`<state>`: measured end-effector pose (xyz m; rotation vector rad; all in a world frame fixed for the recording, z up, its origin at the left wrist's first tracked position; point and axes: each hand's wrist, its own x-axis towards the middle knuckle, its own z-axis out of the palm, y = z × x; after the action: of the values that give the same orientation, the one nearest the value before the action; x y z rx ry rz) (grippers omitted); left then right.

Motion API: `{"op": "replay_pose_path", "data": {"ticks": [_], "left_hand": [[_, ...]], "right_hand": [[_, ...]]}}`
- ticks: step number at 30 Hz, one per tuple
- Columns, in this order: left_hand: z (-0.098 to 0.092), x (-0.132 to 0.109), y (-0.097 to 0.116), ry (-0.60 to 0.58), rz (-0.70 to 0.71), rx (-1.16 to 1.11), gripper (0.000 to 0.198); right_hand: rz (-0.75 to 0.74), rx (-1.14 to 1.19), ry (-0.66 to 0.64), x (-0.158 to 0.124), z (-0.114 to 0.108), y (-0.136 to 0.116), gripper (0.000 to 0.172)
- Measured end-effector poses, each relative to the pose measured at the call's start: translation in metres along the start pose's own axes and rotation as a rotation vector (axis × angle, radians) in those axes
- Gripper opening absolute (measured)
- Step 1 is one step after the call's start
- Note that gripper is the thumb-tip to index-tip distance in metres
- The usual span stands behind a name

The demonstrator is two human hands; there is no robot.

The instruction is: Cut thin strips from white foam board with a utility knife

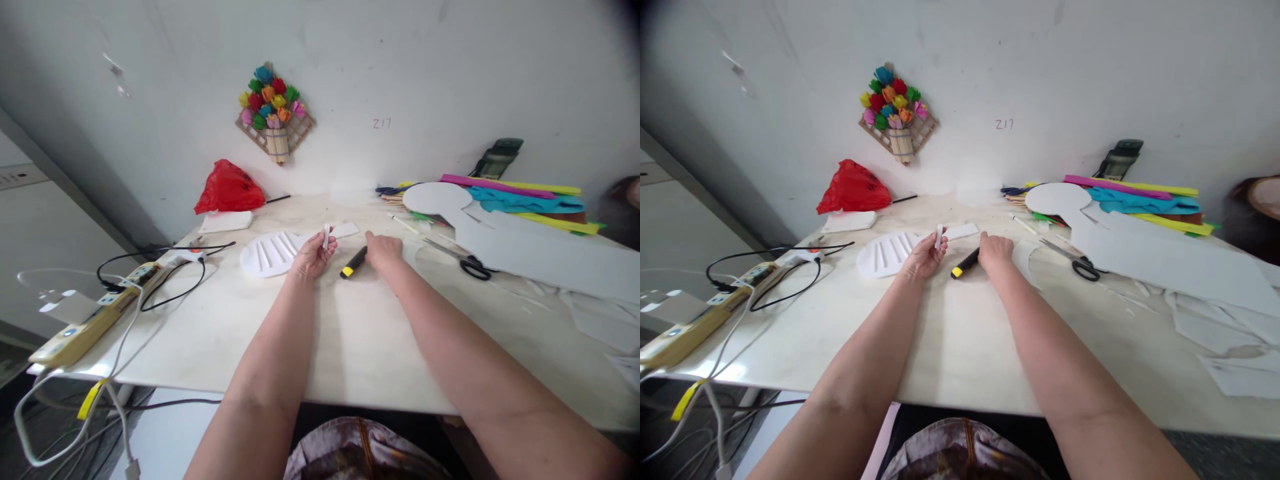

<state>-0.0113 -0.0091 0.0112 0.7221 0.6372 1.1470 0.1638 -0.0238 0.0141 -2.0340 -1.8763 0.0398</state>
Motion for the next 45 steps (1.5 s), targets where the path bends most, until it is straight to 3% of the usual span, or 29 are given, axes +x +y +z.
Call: {"op": "replay_pose_path", "data": {"ticks": [1,3,7,11,17,22,32,40,45], "left_hand": [[0.0,0.0,-0.001,-0.003,-0.008,0.001,0.018],[0.001,0.001,-0.002,-0.019,-0.019,-0.001,0.019],[0.002,0.0,-0.003,-0.078,-0.036,0.007,0.019],[0.001,0.0,-0.004,-0.115,-0.051,0.03,0.016],[-0.001,0.001,-0.007,-0.186,-0.036,0.024,0.014],[0.001,0.001,-0.008,-0.198,-0.054,0.029,0.016],[0.001,0.002,-0.011,-0.251,-0.042,0.055,0.016],[-0.005,0.009,-0.011,-0.265,0.033,0.227,0.028],[-0.001,0.007,-0.011,-0.199,0.02,0.315,0.021]], "right_hand": [[0.064,-0.06,-0.018,0.0,-0.003,-0.001,0.039],[0.051,-0.053,0.103,-0.002,-0.009,-0.006,0.04],[-0.19,0.278,0.258,-0.006,-0.012,-0.013,0.039],[-0.485,0.612,0.2,-0.003,-0.005,-0.011,0.063],[-0.585,0.666,0.103,-0.004,-0.005,-0.01,0.074],[-0.585,0.634,0.137,-0.008,0.0,-0.02,0.077],[-0.534,0.815,0.126,-0.005,0.012,-0.017,0.079],[-0.517,0.607,0.172,-0.005,0.008,-0.015,0.076],[-0.564,0.525,0.143,-0.006,0.009,-0.013,0.078]]}}
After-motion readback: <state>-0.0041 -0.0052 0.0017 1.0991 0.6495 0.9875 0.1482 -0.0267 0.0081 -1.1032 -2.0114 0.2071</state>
